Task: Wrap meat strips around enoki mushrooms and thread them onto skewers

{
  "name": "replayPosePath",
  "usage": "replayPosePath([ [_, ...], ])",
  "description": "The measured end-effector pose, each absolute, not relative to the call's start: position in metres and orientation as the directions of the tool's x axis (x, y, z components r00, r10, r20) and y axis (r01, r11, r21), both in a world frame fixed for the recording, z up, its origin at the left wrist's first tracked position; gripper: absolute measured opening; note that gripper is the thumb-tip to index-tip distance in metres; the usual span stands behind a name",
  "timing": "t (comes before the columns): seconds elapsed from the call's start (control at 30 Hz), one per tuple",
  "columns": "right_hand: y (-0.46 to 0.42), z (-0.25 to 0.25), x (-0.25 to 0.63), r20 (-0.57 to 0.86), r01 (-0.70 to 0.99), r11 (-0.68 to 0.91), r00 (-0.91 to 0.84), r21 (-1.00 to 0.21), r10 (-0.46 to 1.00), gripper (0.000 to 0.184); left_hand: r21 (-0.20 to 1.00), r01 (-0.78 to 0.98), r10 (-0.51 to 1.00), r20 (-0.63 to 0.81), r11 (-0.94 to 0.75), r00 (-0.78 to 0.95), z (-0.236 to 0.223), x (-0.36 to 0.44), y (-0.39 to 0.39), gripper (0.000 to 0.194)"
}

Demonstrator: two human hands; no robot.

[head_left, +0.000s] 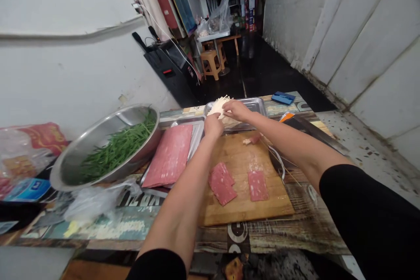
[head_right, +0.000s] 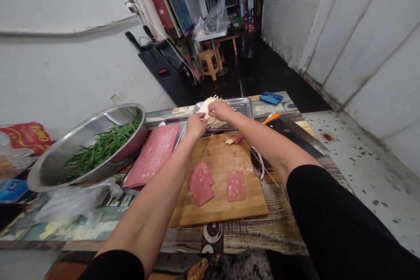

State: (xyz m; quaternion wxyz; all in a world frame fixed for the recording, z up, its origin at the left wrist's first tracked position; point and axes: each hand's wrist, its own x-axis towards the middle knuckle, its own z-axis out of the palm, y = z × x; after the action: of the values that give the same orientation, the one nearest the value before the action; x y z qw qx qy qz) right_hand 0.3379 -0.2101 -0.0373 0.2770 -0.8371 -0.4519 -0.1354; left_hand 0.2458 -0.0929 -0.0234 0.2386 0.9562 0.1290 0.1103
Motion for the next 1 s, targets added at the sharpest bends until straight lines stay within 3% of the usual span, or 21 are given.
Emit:
replayPosePath([
  [0.1,-0.23,-0.022,0.335,0.516,0.717,-0.38,0.69,-0.585,0.507,0.015,0.531,0.12,0.269,0.213,-0.839,0.939,-0.023,0.243,-0.088,0.038],
  [0.17,-0.244,-0.011,0.33,0.436,0.57,-0.263,0.792,-0.778,0.428,0.02,0.63,0.028,0.266,0.288,-0.776,0.92,-0.021,0.242,-0.085,0.035],
  [0.23,-0.256,-0.002,0.321,0.351,0.437,-0.136,0.842,-0.889,0.409,0.024,0.747,-0.071,0.277,0.332,-0.661,0.902,-0.018,0.243,-0.083,0.035],
  [0.33,-0.263,0.006,0.308,0.291,0.333,-0.029,0.859,-0.943,0.421,0.025,0.853,-0.199,0.205,0.331,-0.482,0.921,-0.013,0.241,-0.087,0.036],
  [0.43,-0.258,0.014,0.297,0.225,0.243,0.029,0.839,-0.97,0.496,0.026,0.883,-0.257,0.106,0.321,-0.393,0.941,-0.004,0.233,-0.094,0.036],
  [0.57,-0.242,0.024,0.293,0.201,0.143,0.143,0.759,-0.979,0.619,0.022,0.911,-0.203,0.243,0.301,-0.358,0.922,0.007,0.219,-0.089,0.035],
  [0.63,-0.235,0.023,0.299,0.218,0.186,0.116,0.766,-0.976,0.605,0.019,0.935,-0.179,0.319,0.277,-0.305,0.906,0.01,0.211,-0.08,0.036],
  [0.7,-0.227,0.015,0.308,0.259,0.365,-0.083,0.785,-0.927,0.563,0.015,0.965,-0.163,0.369,0.231,-0.207,0.9,0.011,0.204,-0.071,0.039],
  [0.73,-0.223,0.009,0.312,0.293,0.487,-0.229,0.772,-0.843,0.565,0.013,0.975,-0.159,0.388,0.207,-0.154,0.898,0.012,0.2,-0.068,0.04],
  [0.8,-0.214,-0.006,0.32,0.322,0.704,-0.469,0.682,-0.533,0.656,0.013,0.984,-0.162,0.416,0.177,-0.071,0.892,0.013,0.194,-0.065,0.04],
  [0.87,-0.203,-0.022,0.326,0.275,0.812,-0.542,0.583,-0.217,0.764,0.015,0.984,-0.177,0.433,0.175,-0.034,0.884,0.014,0.19,-0.064,0.038],
  [0.9,-0.198,-0.028,0.327,0.246,0.827,-0.55,0.561,-0.121,0.79,0.016,0.983,-0.183,0.435,0.178,-0.03,0.882,0.014,0.188,-0.064,0.038],
  [1.0,-0.184,-0.041,0.332,0.22,0.828,-0.559,0.553,-0.042,0.803,0.021,0.979,-0.198,0.43,0.203,-0.056,0.88,0.014,0.186,-0.063,0.036],
])
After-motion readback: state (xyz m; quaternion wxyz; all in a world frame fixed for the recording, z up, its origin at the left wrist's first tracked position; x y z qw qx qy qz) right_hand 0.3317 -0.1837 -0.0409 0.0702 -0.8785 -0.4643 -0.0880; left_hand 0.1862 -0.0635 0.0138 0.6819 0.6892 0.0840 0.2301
